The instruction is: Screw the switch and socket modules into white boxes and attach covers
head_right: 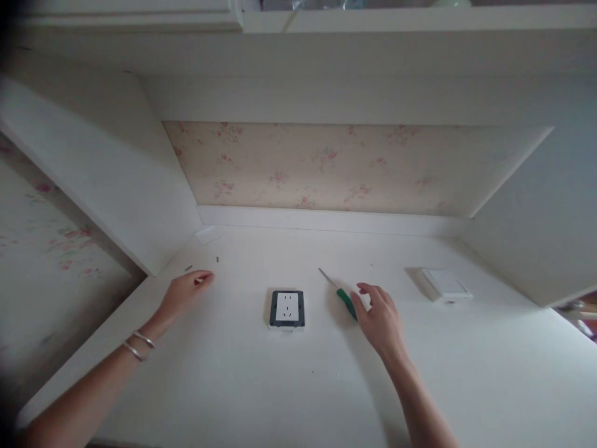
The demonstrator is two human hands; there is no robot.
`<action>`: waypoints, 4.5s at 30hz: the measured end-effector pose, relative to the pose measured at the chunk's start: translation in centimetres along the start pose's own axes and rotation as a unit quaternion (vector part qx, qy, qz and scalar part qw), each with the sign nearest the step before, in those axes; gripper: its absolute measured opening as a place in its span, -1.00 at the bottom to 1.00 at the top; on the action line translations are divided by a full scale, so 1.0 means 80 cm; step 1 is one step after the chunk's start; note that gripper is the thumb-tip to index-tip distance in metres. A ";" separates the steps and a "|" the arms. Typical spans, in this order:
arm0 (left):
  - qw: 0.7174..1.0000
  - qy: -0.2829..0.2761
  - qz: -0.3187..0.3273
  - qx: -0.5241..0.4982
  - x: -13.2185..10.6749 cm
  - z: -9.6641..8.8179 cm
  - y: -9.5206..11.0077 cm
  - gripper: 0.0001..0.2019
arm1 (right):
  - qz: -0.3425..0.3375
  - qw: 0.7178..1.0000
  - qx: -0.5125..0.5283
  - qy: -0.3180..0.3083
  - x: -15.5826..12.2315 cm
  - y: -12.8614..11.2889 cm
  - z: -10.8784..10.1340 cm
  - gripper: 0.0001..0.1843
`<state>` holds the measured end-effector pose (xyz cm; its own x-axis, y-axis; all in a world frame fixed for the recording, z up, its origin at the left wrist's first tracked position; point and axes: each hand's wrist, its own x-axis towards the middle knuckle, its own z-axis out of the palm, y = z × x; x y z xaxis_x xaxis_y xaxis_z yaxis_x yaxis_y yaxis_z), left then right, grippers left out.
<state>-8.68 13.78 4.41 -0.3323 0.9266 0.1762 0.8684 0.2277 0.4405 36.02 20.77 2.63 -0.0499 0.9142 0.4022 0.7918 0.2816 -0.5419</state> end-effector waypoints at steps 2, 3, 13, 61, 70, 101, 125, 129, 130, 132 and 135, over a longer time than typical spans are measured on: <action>0.993 0.021 -0.020 0.117 0.027 -0.012 -0.038 -0.64 | -0.015 0.998 -0.063 -0.002 -0.004 0.021 -0.001 -0.51; 0.990 0.023 -0.031 0.135 0.038 -0.015 -0.053 -0.63 | -0.016 0.996 -0.082 -0.016 -0.008 0.028 0.001 -0.48; 0.978 -0.010 -0.065 0.196 0.065 -0.005 -0.098 -0.65 | -0.034 0.980 -0.117 -0.157 -0.022 0.035 0.013 -0.55; 0.921 -0.009 0.309 -0.237 -0.052 0.085 0.139 -0.85 | 0.248 0.879 0.405 0.044 -0.022 -0.012 0.018 -0.55; 0.917 -0.031 0.364 -0.160 -0.052 0.078 0.143 -0.82 | 0.235 0.886 0.398 0.034 -0.021 -0.011 0.018 -0.55; 0.927 -0.142 0.222 -0.267 -0.059 0.082 0.121 -0.11 | 0.181 0.868 0.454 0.088 -0.017 -0.028 0.010 -0.58; 0.925 -0.151 0.234 -0.257 -0.057 0.096 0.121 -0.19 | -0.144 0.981 0.110 -0.066 0.049 -0.182 -0.015 -0.64; 0.926 -0.158 0.228 -0.257 -0.057 0.094 0.124 -0.20 | -0.158 0.978 0.107 -0.086 0.048 -0.187 -0.015 -0.65; 0.926 -0.160 0.227 -0.258 -0.057 0.093 0.124 -0.20 | -0.161 0.977 0.106 -0.089 0.048 -0.187 -0.015 -0.65; 0.926 -0.163 0.223 -0.258 -0.057 0.091 0.125 -0.20 | -0.166 0.976 0.103 -0.092 0.048 -0.189 -0.015 -0.66; 0.927 -0.169 0.216 -0.256 -0.057 0.089 0.126 -0.19 | -0.173 0.975 0.096 -0.098 0.049 -0.191 -0.015 -0.67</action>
<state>4.23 13.97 1.75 0.2153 0.9585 0.1868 0.5767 -0.2792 0.7678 24.47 19.68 13.40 -0.4245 0.7872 0.4474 0.5793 0.6159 -0.5339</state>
